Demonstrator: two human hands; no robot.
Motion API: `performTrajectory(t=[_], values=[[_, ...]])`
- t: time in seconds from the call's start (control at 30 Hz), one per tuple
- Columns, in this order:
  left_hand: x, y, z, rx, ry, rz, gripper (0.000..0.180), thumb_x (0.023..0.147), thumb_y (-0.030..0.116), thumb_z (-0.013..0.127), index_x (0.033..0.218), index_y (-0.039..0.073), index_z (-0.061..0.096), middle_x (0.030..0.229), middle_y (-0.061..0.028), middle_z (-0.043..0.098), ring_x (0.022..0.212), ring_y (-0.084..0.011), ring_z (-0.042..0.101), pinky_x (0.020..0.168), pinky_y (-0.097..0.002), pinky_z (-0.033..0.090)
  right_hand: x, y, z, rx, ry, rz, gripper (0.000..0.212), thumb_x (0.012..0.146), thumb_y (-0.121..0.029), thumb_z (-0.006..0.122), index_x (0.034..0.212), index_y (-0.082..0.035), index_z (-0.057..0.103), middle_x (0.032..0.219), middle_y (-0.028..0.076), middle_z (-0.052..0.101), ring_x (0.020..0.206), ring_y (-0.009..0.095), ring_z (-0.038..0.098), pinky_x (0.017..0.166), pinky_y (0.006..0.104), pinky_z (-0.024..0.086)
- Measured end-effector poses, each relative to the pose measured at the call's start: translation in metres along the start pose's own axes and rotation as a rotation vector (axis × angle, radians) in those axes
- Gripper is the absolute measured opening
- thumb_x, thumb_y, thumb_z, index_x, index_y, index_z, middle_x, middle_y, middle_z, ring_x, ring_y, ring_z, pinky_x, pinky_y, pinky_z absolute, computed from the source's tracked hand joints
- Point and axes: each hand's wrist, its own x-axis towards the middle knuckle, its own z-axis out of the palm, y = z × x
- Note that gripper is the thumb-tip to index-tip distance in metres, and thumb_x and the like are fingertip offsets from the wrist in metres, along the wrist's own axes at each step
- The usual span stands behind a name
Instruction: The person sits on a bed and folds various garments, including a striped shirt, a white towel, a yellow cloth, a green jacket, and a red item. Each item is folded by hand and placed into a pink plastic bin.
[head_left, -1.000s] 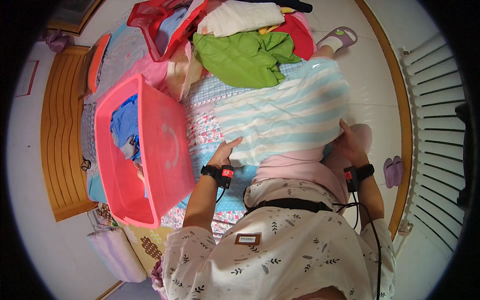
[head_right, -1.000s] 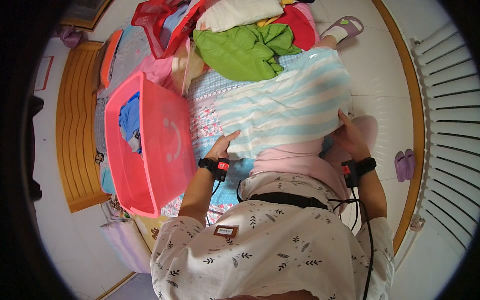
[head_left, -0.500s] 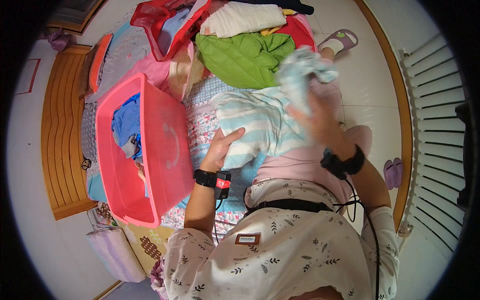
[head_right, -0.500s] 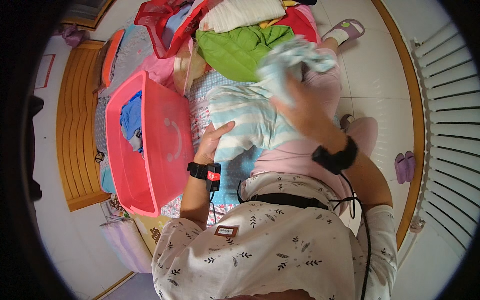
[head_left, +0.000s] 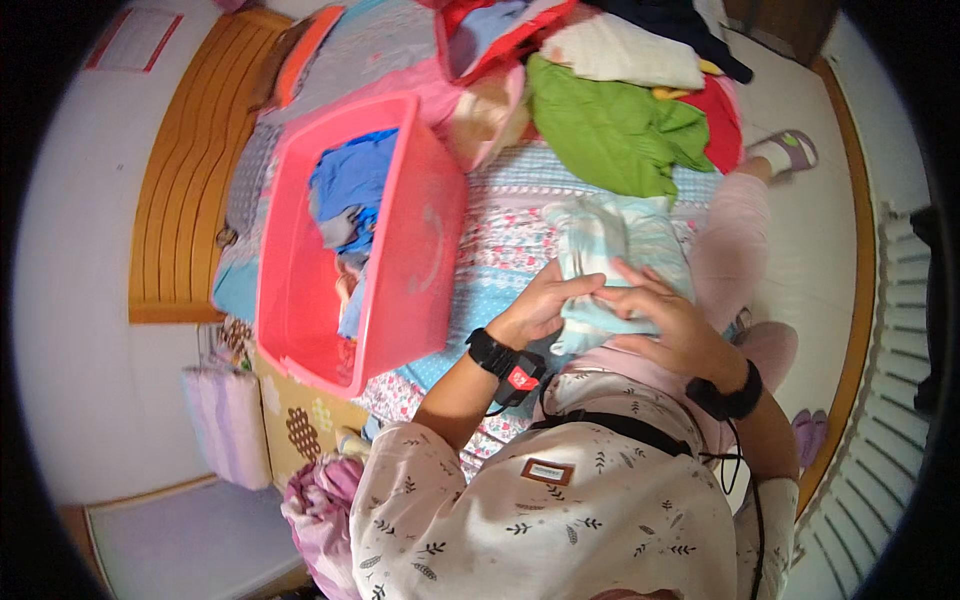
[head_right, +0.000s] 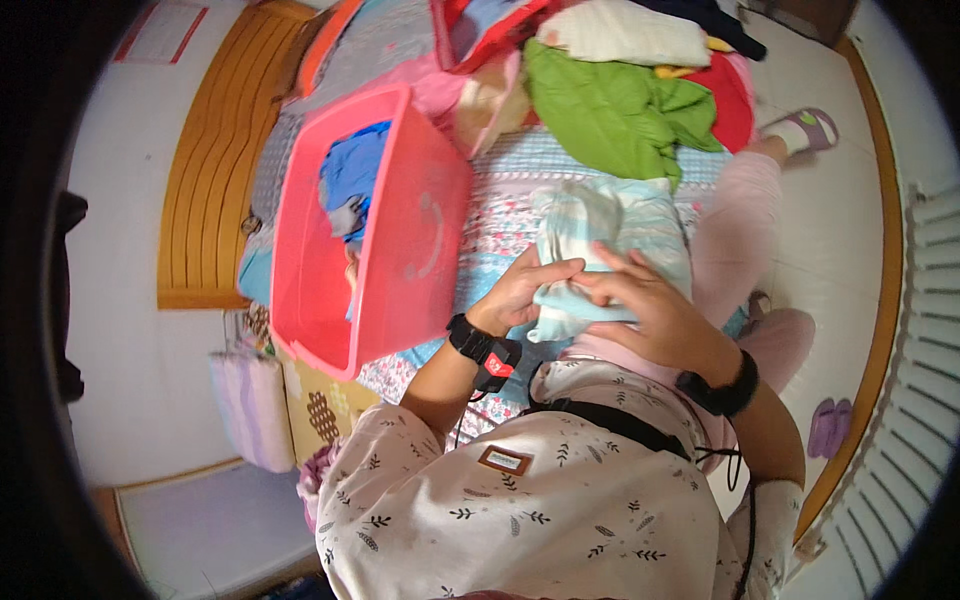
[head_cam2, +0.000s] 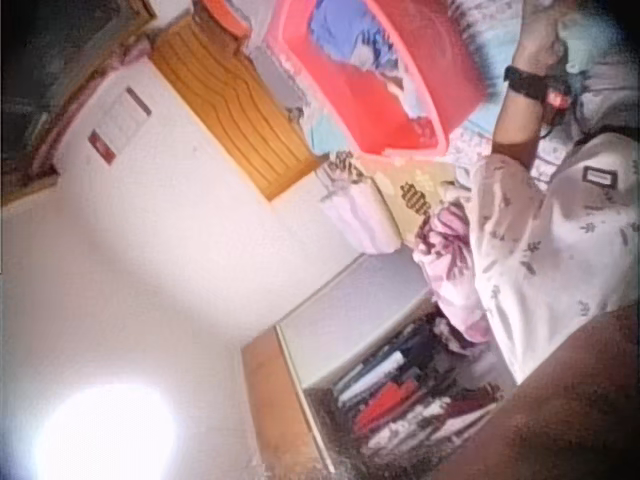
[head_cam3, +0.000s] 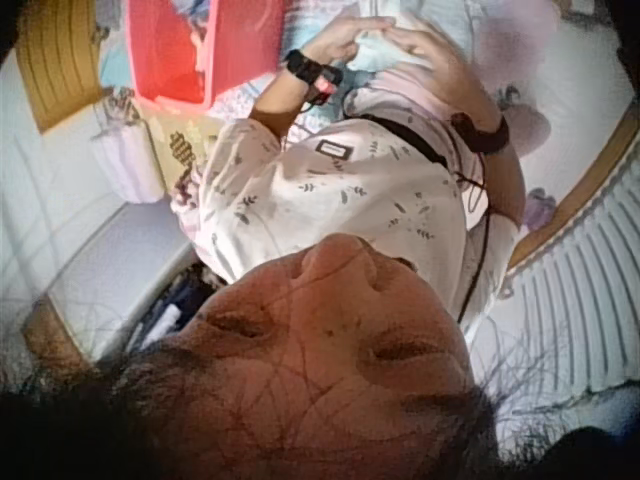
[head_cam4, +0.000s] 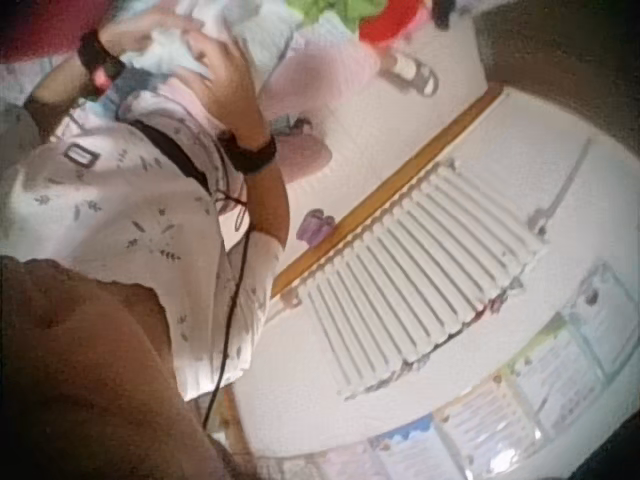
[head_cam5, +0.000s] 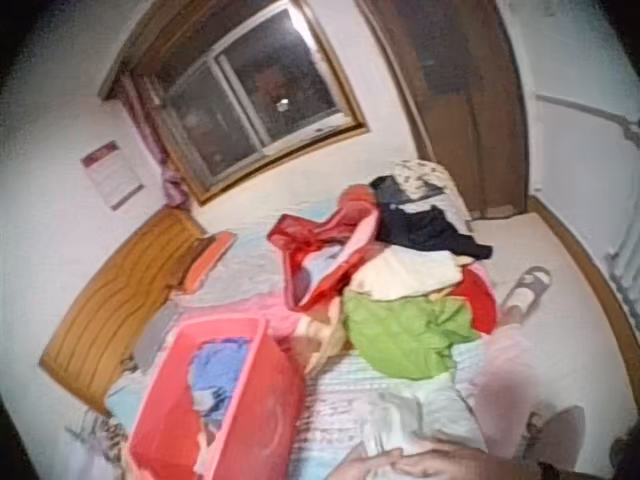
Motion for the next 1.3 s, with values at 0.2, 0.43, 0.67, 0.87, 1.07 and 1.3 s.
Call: performTrajectory(t=[0.2, 0.43, 0.67, 0.87, 1.07, 1.3], values=[[-0.038, 0.06, 0.015, -0.072, 0.111, 0.334, 0.046, 0.089, 0.005, 0.065, 0.131, 0.0, 0.048, 0.117, -0.0127, 0.063, 0.102, -0.0216, 0.065, 0.086, -0.0345, 0.055, -0.041, 0.006, -0.041, 0.324, 0.491, 0.208, 0.019, 0.087, 0.0, 0.063, 0.105, -0.003, 0.056, 0.13, 0.016, 0.059, 0.125, 0.023, 0.053, 0.104, 0.034, 0.039], [-0.167, 0.173, -0.013, -0.043, 0.081, 0.648, 0.039, 0.099, 0.023, 0.05, 0.128, -0.002, 0.049, 0.118, -0.0151, 0.062, 0.102, -0.0248, 0.065, 0.087, -0.0363, 0.055, -0.082, 0.042, -0.053, 0.622, 0.64, 0.348, 0.007, 0.094, 0.001, 0.056, 0.101, 0.0, 0.055, 0.118, 0.014, 0.064, 0.11, 0.019, 0.06, 0.098, 0.0305, 0.045], [-0.19, 0.289, -0.052, 0.181, 0.205, 1.042, 0.036, 0.101, 0.015, 0.043, 0.126, -0.01, 0.048, 0.125, -0.0223, 0.058, 0.111, -0.0316, 0.061, 0.093, -0.0426, 0.054, -0.09, 0.049, -0.04, 0.632, 0.667, 0.39, 0.004, 0.096, -0.004, 0.055, 0.098, -0.001, 0.056, 0.111, 0.013, 0.066, 0.104, 0.02, 0.063, 0.099, 0.0335, 0.046], [-0.181, 0.302, -0.149, 0.126, 0.338, 1.089, 0.027, 0.099, 0.014, 0.046, 0.118, -0.003, 0.056, 0.115, -0.0148, 0.064, 0.108, -0.0257, 0.062, 0.095, -0.0401, 0.051, -0.099, 0.054, -0.045, 0.616, 0.736, 0.371, 0.004, 0.095, -0.002, 0.056, 0.099, -0.002, 0.056, 0.107, 0.012, 0.067, 0.101, 0.019, 0.064, 0.093, 0.0299, 0.048], [-0.135, 0.172, -0.242, 0.062, 0.787, 0.287, 0.03, 0.094, 0.011, 0.055, 0.122, 0.003, 0.049, 0.106, -0.0139, 0.06, 0.092, -0.0277, 0.06, 0.083, -0.0428, 0.052, -0.111, 0.063, -0.041, 0.551, 0.706, 0.485, 0.004, 0.096, -0.003, 0.056, 0.1, -0.003, 0.056, 0.103, 0.009, 0.068, 0.097, 0.016, 0.065, 0.09, 0.0274, 0.048], [-0.111, 0.184, -0.273, 1.067, 1.003, 0.353, 0.1, 0.072, 0.032, 0.084, 0.149, 0.004, 0.027, 0.147, -0.0305, 0.026, 0.131, -0.0439, 0.038, 0.099, -0.0516, 0.044, -0.101, 0.064, -0.045, 0.581, 0.71, 0.471, 0.005, 0.096, -0.005, 0.058, 0.1, -0.003, 0.057, 0.101, 0.008, 0.068, 0.095, 0.015, 0.064, 0.089, 0.027, 0.048]])
